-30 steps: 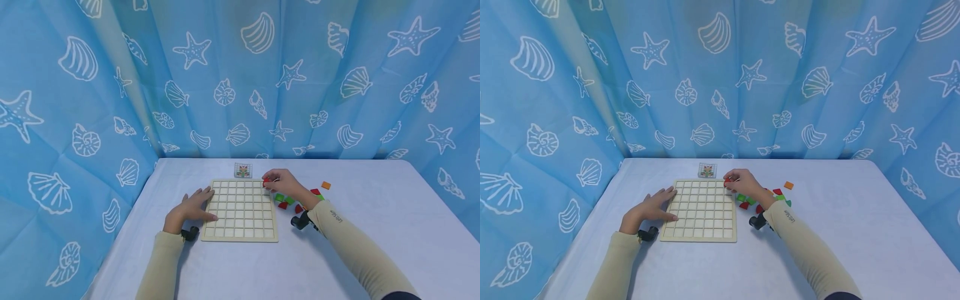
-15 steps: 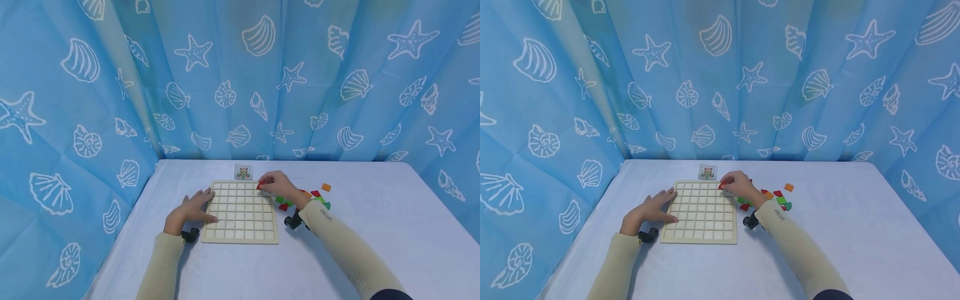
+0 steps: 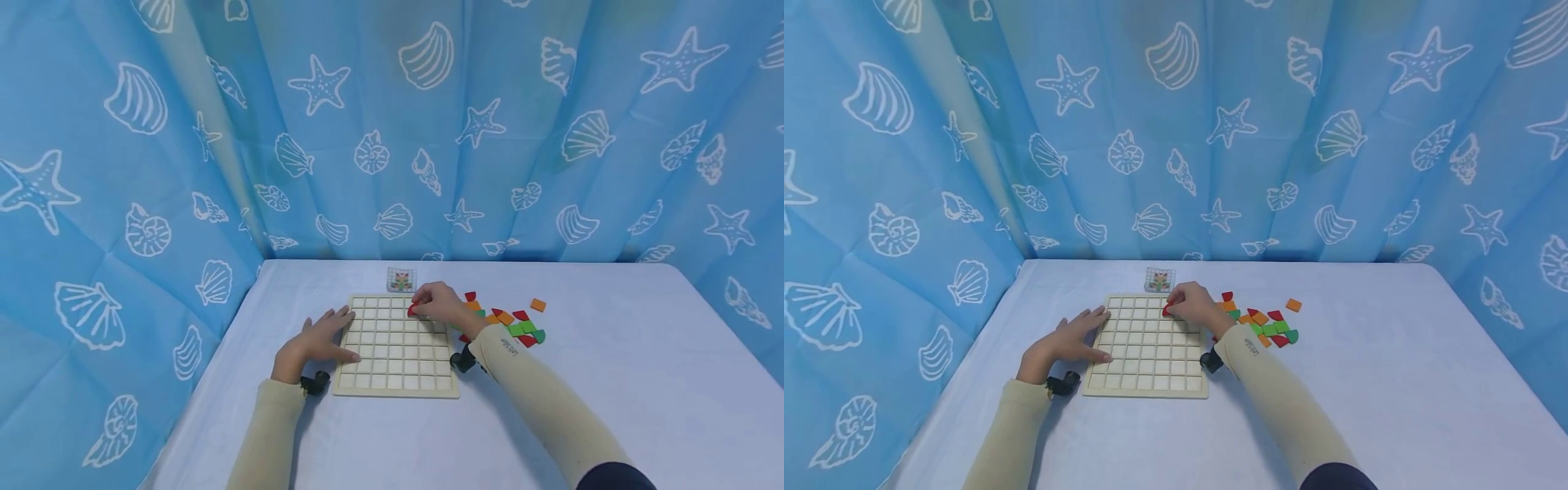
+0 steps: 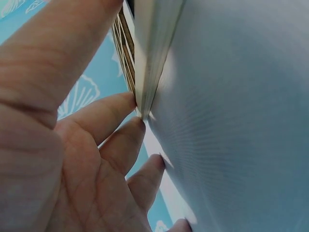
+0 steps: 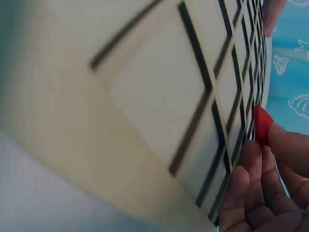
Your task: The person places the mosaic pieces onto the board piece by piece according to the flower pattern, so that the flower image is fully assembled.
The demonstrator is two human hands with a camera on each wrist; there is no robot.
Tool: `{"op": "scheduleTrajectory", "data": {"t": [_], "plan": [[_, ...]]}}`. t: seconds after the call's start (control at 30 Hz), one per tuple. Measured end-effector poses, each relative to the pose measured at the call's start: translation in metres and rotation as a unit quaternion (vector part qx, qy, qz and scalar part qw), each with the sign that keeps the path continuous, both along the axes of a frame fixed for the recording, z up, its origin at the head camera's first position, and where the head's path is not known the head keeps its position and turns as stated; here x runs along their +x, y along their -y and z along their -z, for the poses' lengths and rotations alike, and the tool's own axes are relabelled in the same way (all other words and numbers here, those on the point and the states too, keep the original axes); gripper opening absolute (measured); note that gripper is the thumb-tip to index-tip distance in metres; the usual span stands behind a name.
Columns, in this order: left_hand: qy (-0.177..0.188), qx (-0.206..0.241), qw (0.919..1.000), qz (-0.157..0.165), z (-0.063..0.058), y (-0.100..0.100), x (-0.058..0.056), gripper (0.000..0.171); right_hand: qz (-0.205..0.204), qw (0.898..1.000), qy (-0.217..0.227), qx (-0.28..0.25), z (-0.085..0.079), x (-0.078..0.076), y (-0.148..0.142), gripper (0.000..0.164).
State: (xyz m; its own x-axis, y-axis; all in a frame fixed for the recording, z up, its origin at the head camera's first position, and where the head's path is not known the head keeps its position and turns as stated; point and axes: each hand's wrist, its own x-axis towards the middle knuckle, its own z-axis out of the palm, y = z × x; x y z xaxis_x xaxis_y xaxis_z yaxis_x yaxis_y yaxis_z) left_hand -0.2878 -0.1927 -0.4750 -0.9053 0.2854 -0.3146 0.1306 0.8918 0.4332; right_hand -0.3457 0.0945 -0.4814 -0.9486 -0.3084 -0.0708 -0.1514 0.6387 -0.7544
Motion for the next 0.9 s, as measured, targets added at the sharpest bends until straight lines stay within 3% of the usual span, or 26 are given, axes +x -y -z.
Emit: {"op": "scheduleTrajectory", "data": {"t": [0.67,0.9], "plan": [[0.006,-0.006,1.0000,0.001,-0.0010,0.0023,-0.0010,0.102,-0.044,0.997,-0.036,0.049,-0.0026,0.0004,0.0087,0.009],[0.003,-0.003,1.0000,0.005,-0.0007,0.0009,-0.0016,0.102,-0.039,0.997,-0.019,0.061,-0.0027,0.0013,0.0069,0.011]]}}
